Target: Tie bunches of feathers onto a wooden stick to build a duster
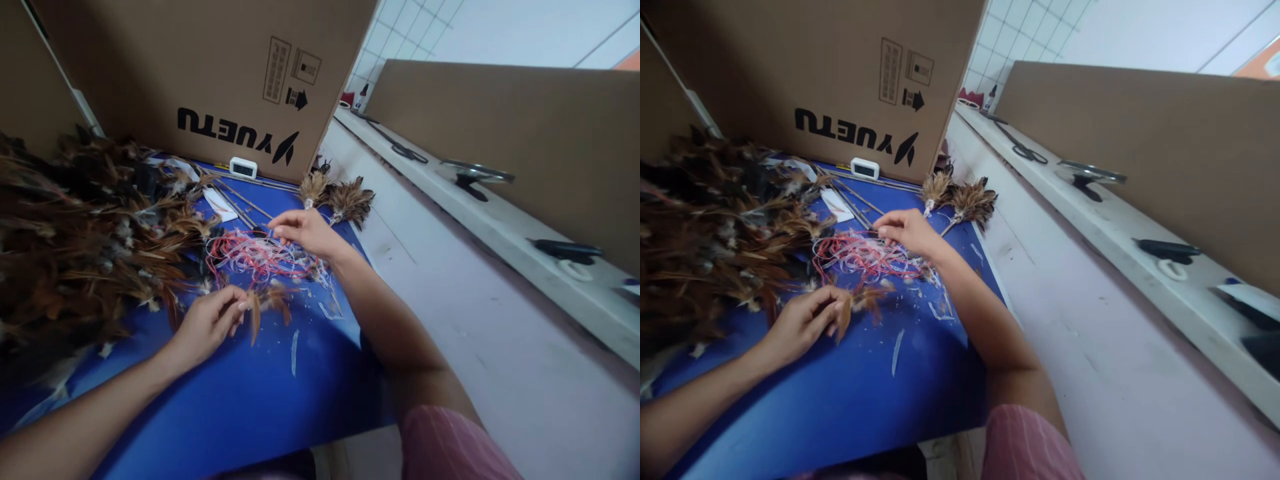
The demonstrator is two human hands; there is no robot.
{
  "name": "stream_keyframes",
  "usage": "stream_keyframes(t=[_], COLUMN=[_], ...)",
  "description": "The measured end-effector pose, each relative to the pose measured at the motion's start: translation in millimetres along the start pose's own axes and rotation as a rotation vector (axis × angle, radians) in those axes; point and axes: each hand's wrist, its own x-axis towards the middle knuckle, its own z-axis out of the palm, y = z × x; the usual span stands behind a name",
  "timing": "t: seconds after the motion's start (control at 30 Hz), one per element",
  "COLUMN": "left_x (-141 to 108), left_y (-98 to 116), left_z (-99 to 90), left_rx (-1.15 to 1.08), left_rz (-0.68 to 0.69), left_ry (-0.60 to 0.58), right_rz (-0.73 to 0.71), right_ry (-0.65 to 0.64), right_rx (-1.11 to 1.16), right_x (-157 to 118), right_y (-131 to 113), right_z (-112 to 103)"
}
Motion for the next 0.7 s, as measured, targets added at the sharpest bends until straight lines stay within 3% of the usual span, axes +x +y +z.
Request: stream_keyframes(t=[0.17, 0.3, 0.47, 0.7], left_x=[-4.7, -8.4, -12.1, -12.7], left_y=[1.6, -2.6, -3.5, 0.8], left_z=[3.1, 6.5, 6.7, 3.0], left_rx=[0.308, 0.493, 0.699, 0.759], left_rz=[0.195, 0.342, 0.441, 0.500], left_ry=[0.020, 0.006, 0.015, -0.011], right_rz=[-0.016, -0.020, 0.007, 0.063], right_ry=[0.002, -0.032, -0.005, -0.020], right_rx=[-0.161, -0.252, -0.320, -0.316], right_x=[-72.8, -105.5, -120.6, -122.8], right_y=[-24.2, -26.7, -20.6, -13.2], right_z=[28.9, 51.9, 61.9, 64.8])
